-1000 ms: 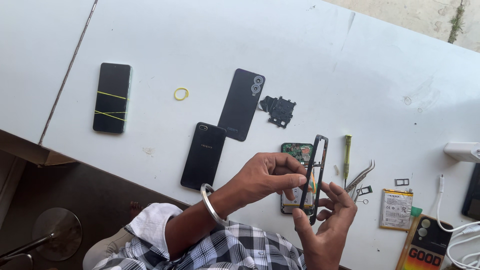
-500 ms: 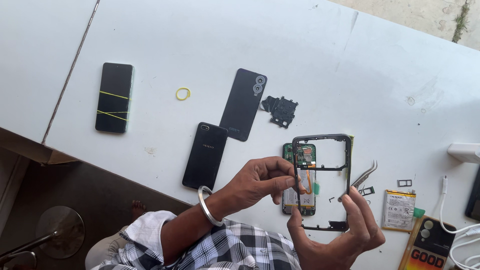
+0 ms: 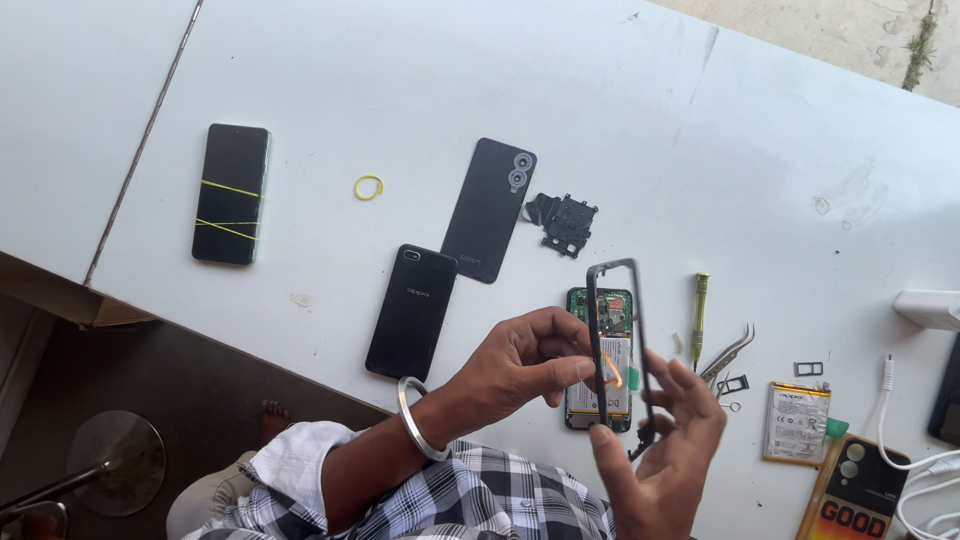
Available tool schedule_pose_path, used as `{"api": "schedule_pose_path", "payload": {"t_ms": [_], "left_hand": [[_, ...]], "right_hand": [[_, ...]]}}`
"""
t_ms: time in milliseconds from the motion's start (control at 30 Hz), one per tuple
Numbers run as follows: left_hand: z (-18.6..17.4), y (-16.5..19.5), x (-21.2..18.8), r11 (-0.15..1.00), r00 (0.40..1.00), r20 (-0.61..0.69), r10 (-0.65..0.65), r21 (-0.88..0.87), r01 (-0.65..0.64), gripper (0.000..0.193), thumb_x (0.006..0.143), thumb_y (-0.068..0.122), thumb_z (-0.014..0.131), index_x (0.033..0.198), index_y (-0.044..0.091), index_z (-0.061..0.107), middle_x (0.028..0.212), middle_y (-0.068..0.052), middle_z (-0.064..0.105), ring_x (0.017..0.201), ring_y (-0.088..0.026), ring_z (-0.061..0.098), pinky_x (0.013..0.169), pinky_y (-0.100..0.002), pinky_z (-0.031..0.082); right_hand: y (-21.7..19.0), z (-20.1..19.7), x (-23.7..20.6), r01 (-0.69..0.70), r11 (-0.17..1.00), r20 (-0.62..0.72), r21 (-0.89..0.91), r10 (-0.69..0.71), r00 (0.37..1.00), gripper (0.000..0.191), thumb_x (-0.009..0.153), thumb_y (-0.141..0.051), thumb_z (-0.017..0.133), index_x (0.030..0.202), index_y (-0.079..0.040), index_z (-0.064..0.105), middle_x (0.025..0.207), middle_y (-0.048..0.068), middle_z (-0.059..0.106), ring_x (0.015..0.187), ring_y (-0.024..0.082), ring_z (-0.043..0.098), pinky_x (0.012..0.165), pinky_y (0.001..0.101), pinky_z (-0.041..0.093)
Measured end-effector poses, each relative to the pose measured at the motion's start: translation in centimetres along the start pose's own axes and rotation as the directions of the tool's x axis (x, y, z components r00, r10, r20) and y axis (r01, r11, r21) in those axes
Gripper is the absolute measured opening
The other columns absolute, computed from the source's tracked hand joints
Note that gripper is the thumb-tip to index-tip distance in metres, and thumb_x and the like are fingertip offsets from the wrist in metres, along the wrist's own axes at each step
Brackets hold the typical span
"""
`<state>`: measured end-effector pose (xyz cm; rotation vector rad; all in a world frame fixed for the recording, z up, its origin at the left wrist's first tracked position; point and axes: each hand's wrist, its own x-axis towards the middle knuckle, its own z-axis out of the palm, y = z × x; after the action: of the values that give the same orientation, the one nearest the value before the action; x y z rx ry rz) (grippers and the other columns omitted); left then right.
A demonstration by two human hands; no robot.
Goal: The person cleans a smartphone motherboard with a spray and cloth, then reassembles the phone by placing the motherboard and battery into the chassis and connecting the ribbon cables.
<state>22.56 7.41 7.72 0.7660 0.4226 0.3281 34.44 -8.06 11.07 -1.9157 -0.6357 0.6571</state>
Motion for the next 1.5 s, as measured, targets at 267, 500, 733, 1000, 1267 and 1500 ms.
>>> {"api": "schedule_pose_path", "payload": {"t_ms": [267, 500, 733, 1000, 1267, 1500], "left_hand": [[1.6, 1.1, -0.1, 0.994, 0.998, -0.060, 0.029, 0.107, -0.022, 0.033, 0.097, 0.022, 0.074, 0.117, -0.005, 0.070, 0.097, -0.013, 0.076, 0.088, -0.014, 0.074, 0.063, -0.023, 0.057], [1.7, 1.8, -0.4, 0.990, 0.998, -0.048, 0.030, 0.140, -0.023, 0.035, 0.097, 0.023, 0.074, 0.117, -0.006, 0.071, 0.096, -0.016, 0.077, 0.080, -0.014, 0.075, 0.066, -0.026, 0.063], [2.1, 2.5, -0.7, 0.916, 0.995, -0.082, 0.053, 0.401, -0.016, 0.038, 0.093, 0.024, 0.075, 0.118, -0.004, 0.073, 0.098, -0.015, 0.078, 0.073, -0.012, 0.073, 0.059, -0.023, 0.061], [2.9, 3.3, -0.8, 0.875, 0.987, -0.149, 0.056, 0.483, 0.023, 0.033, 0.093, 0.023, 0.074, 0.113, -0.003, 0.076, 0.090, -0.012, 0.079, 0.059, -0.009, 0.065, 0.047, -0.020, 0.053], [4.2, 3.8, -0.8, 0.570, 0.943, -0.145, 0.299, 0.820, -0.055, 0.027, 0.091, 0.025, 0.076, 0.108, 0.004, 0.078, 0.084, -0.009, 0.079, 0.061, -0.013, 0.075, 0.049, -0.025, 0.056], [4.4, 4.0, -1.3, 0.537, 0.943, -0.090, 0.319, 0.837, -0.101, 0.034, 0.090, 0.025, 0.078, 0.116, 0.004, 0.072, 0.081, -0.009, 0.078, 0.068, -0.015, 0.078, 0.059, -0.026, 0.063]], "right_hand": [[3.5, -0.1, 0.9, -0.416, 0.727, 0.317, 0.546, 0.280, 0.906, 0.100, 0.070, -0.040, 0.073, 0.151, 0.001, 0.032, 0.133, 0.027, 0.058, 0.109, 0.024, 0.055, 0.086, 0.0368, 0.043], [3.6, 0.3, 0.8, -0.513, 0.640, 0.386, 0.572, 0.342, 0.857, 0.096, 0.072, -0.041, 0.068, 0.149, 0.004, 0.034, 0.123, 0.025, 0.058, 0.107, 0.024, 0.057, 0.082, 0.0384, 0.044], [2.3, 0.6, 0.7, -0.570, 0.552, 0.459, 0.609, 0.341, 0.820, 0.095, 0.075, -0.046, 0.064, 0.150, 0.005, 0.033, 0.115, 0.023, 0.057, 0.105, 0.026, 0.058, 0.080, 0.0397, 0.045], [1.9, 1.1, 0.7, -0.575, 0.462, 0.478, 0.676, 0.319, 0.818, 0.084, 0.083, -0.045, 0.053, 0.147, 0.006, 0.037, 0.118, 0.022, 0.057, 0.105, 0.026, 0.058, 0.080, 0.0408, 0.046], [0.1, 1.7, 0.9, -0.675, 0.366, 0.579, 0.641, 0.347, 0.738, 0.079, 0.086, -0.049, 0.037, 0.144, 0.005, 0.042, 0.148, 0.012, 0.054, 0.105, 0.025, 0.057, 0.074, 0.0431, 0.048], [0.4, 1.6, 1.0, -0.719, 0.340, 0.623, 0.606, 0.360, 0.695, 0.089, 0.086, -0.054, 0.036, 0.151, 0.005, 0.041, 0.138, 0.015, 0.056, 0.110, 0.022, 0.056, 0.076, 0.0402, 0.046]]}}
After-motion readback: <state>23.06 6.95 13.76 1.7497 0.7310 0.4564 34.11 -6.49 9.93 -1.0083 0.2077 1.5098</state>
